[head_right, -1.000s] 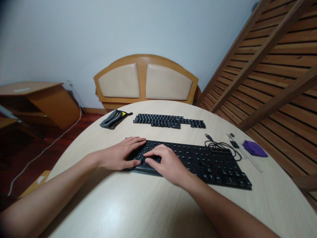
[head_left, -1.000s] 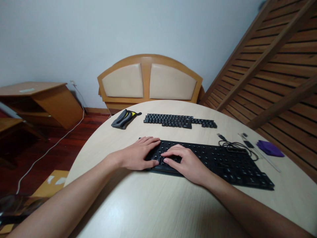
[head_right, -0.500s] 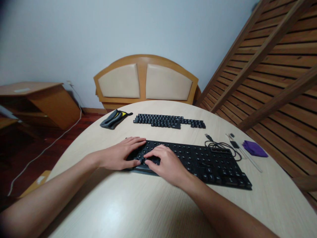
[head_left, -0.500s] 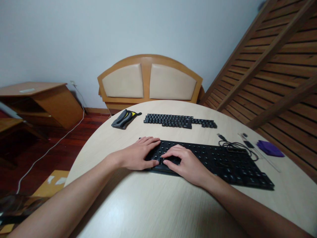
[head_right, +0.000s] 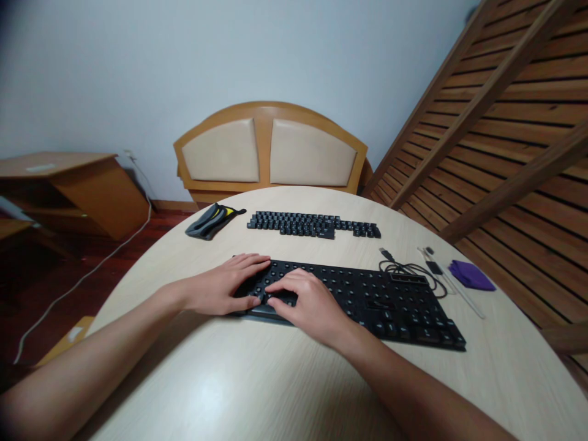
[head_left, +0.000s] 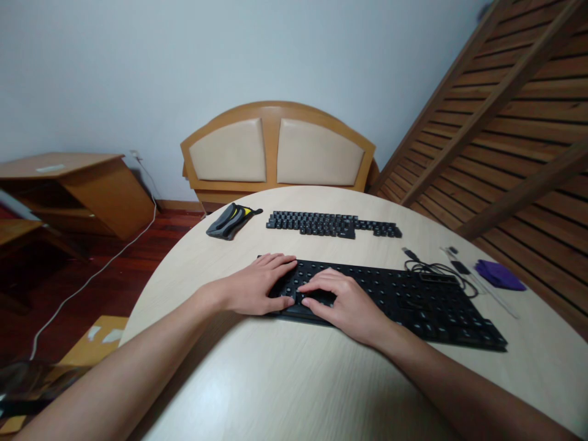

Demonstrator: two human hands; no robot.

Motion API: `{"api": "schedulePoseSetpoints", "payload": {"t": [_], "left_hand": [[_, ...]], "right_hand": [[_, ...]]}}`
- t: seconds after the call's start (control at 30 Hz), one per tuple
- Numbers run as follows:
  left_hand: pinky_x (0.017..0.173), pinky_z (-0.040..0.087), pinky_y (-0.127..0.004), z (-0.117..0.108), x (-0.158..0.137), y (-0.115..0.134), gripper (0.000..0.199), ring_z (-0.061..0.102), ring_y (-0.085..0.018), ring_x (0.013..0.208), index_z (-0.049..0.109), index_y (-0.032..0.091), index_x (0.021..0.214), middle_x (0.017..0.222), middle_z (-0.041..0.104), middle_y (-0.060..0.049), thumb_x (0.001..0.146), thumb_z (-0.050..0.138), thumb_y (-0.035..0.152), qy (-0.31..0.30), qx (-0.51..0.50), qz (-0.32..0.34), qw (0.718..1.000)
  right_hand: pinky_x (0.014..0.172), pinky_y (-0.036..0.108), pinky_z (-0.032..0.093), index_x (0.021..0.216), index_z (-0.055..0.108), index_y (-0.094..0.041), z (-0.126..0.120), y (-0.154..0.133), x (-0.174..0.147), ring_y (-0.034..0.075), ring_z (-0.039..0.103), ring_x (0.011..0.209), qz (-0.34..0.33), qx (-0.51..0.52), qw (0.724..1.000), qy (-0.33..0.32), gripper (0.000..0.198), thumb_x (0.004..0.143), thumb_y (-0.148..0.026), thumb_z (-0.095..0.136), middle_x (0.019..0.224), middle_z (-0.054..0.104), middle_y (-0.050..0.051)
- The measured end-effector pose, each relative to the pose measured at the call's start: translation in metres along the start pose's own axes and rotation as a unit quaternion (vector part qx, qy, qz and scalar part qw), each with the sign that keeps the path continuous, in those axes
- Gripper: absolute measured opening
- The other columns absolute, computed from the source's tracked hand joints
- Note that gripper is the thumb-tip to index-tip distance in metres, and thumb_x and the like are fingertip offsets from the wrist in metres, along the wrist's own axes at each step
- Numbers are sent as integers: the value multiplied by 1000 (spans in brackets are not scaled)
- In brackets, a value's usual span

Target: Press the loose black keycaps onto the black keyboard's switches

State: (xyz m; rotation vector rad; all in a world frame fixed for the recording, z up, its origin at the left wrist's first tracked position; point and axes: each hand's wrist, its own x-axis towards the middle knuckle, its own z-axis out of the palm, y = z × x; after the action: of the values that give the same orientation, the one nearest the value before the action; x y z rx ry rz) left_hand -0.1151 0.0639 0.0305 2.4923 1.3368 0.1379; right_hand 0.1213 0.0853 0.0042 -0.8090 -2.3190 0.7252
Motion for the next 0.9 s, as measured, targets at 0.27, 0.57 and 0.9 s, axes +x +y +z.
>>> {"api": "schedulePoseSetpoints", "payload": {"t": [0.27,0.57,0.9], "left_hand": [[119,24,-55,1,0,0,79,31,-38,146,33,10,152,159,32,-20,90,57,51,3,-7,1,1000],[119,26,-53,0,0,0,78,31,-36,146,34,11,152,158,33,-20,90,57,52,10,-6,7,1000],[120,25,-51,-2,-1,2,80,29,-35,147,32,7,153,159,31,-20,91,56,51,-9,7,-4,1000]], "right_hand": [[90,38,51,95,77,-24,1,1,0,21,66,96,-17,-7,1000,1,13,84,-20,73,94,77,3],[91,38,50,95,77,-23,3,3,-1,21,65,96,-42,-8,999,2,12,84,-19,74,95,77,3],[90,37,51,92,76,-23,4,3,-1,20,66,96,-41,-12,999,9,10,84,-18,72,93,76,3]]}}
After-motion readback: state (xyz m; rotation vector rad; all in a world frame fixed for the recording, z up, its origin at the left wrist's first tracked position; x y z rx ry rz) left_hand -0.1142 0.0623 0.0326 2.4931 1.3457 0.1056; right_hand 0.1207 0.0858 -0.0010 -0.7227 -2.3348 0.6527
